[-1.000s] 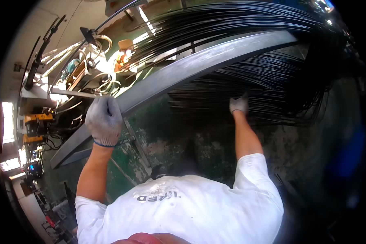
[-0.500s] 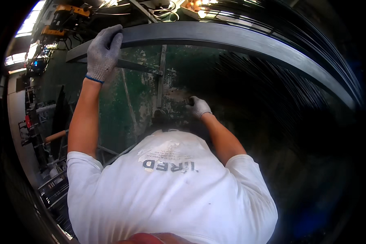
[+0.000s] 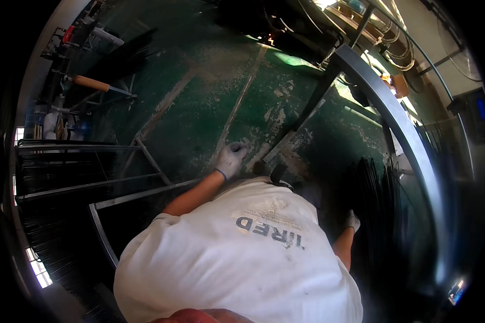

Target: The person picks up several thin metal bars from a stack, places them into a bending machine to shape them into a frame, and then removes the finished frame.

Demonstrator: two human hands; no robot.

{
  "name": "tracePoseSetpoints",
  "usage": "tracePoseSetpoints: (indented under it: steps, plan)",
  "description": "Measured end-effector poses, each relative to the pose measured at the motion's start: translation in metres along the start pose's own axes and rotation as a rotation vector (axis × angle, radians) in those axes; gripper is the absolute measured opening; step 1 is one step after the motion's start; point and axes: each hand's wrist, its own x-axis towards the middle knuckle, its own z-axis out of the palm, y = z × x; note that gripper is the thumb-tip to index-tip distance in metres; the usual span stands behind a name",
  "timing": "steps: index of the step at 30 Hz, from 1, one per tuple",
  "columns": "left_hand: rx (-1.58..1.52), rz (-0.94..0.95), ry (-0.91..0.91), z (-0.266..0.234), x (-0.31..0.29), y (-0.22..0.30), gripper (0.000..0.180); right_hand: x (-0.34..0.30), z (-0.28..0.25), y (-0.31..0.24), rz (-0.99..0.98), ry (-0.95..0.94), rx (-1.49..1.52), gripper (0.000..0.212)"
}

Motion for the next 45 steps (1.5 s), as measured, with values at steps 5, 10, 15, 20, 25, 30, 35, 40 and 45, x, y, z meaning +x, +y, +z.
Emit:
tracePoseSetpoints:
  steps: [5, 10, 15, 20, 25, 30, 35, 40, 45]
  plan:
    - [-0.210, -0.264, 0.024, -0.083, 0.044, 0.030, 0.021, -0.110, 0.051, -0.181, -0.254, -0.287, 0.100, 0.044]
    - [-0.398, -0.285, 0.262, -0.166, 0.121, -0.009, 0.017, -0.010, 0.189, -0.245, -0.496, -0.455, -0.143, 0.044]
    - [-0.400, -0.406, 0.353, -0.228, 0.169, -0.034, 0.017, -0.097, 0.207, -0.490, -0.530, -0.552, -0.345, 0.048]
    - [-0.326, -0.533, 0.335, -0.283, 0.233, -0.058, 0.018, -0.051, 0.281, -0.674, -0.408, -0.645, -0.290, 0.048]
    - [0.062, -0.072, 0.492, -0.376, 0.317, -0.049, 0.027, -0.126, 0.352, -0.915, -0.987, -0.501, -0.617, 0.058]
    - [-0.474, -0.402, 0.671, -0.452, 0.390, -0.051, 0.024, -0.229, 0.441, -1.123, -1.127, -0.593, -0.458, 0.060]
    - [0.176, -0.177, 0.618, -0.523, 0.449, -0.165, 0.019, -0.369, 0.522, -1.260, -1.301, -0.612, -0.480, 0.057]
    - [-0.526, -0.427, 0.842, -0.677, 0.541, -0.162, 0.018, -0.429, 0.603, -1.338, -1.365, -0.611, -0.574, 0.057]
    - [-0.653, -0.372, 0.913, -0.786, 0.574, -0.175, 0.022, -0.505, 0.671, -1.424, -1.428, -0.678, -0.588, 0.057]
